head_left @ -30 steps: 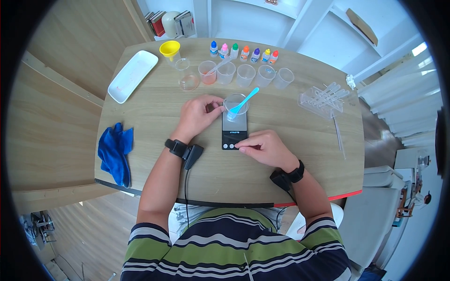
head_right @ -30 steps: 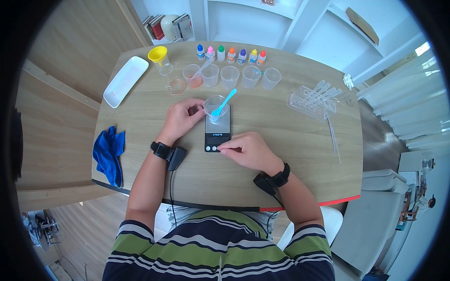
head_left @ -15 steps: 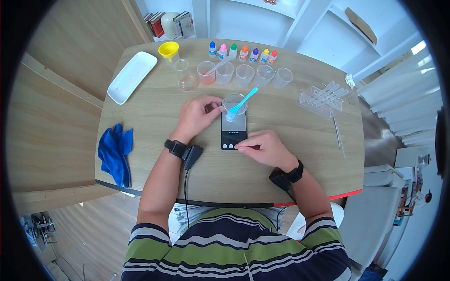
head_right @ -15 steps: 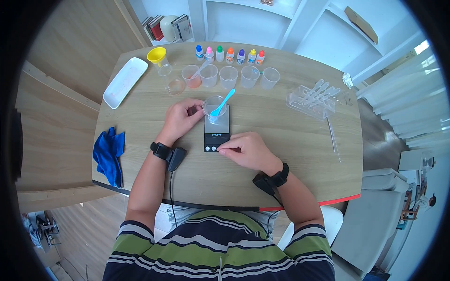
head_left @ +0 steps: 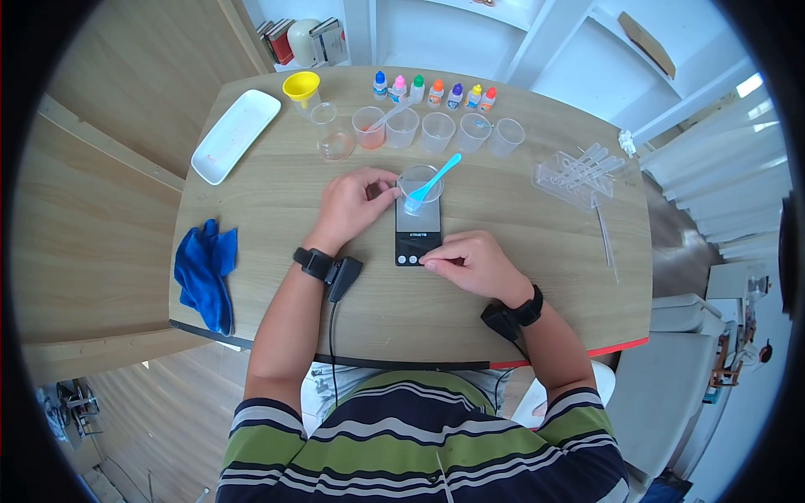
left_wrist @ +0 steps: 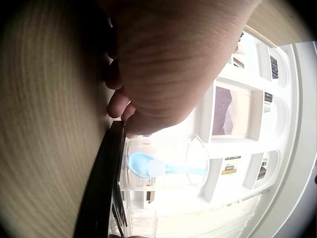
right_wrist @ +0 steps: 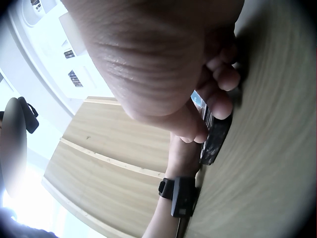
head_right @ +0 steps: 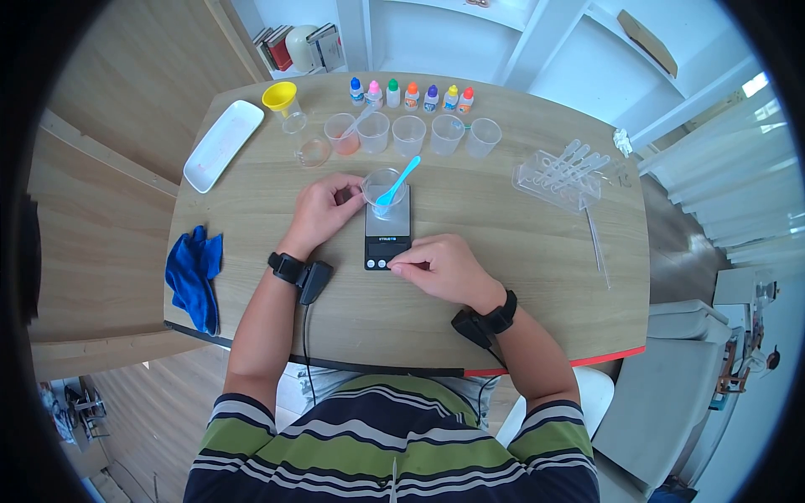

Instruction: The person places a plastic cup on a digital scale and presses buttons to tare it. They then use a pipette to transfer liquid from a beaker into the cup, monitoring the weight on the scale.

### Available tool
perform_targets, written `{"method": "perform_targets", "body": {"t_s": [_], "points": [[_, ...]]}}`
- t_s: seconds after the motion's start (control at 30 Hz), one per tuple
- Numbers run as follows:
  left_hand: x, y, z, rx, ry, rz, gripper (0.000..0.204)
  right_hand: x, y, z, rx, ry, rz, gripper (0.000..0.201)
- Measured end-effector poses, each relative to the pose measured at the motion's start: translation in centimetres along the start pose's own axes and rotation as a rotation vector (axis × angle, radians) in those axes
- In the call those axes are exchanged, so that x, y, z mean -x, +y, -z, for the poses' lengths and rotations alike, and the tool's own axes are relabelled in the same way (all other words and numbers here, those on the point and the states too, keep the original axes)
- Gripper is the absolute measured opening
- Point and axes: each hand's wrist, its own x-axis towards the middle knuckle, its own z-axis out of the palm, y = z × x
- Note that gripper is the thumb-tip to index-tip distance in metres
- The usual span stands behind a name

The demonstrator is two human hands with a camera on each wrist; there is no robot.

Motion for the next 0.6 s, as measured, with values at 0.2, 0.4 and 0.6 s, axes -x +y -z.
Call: {"method": "perform_targets", "body": {"t_s": [0.2, 0.4, 0.6], "points": [[0.01, -0.05, 0.01, 0.006, -0.003, 0.001, 0.028, -0.08, 0.01, 0.11, -0.021, -0.004, 0.005, 0.014], [0.05, 0.12, 0.06, -0.007, 0.005, -0.008, 0.027, -0.03, 0.11, 0.09, -0.007, -0.010, -0.005, 0.014], [0.02, 0.09, 0.01, 0.016, 0.000, -0.001, 0.026, -0.01, 0.11, 0.09, 0.021, -0.009, 0.003, 0.014]]}}
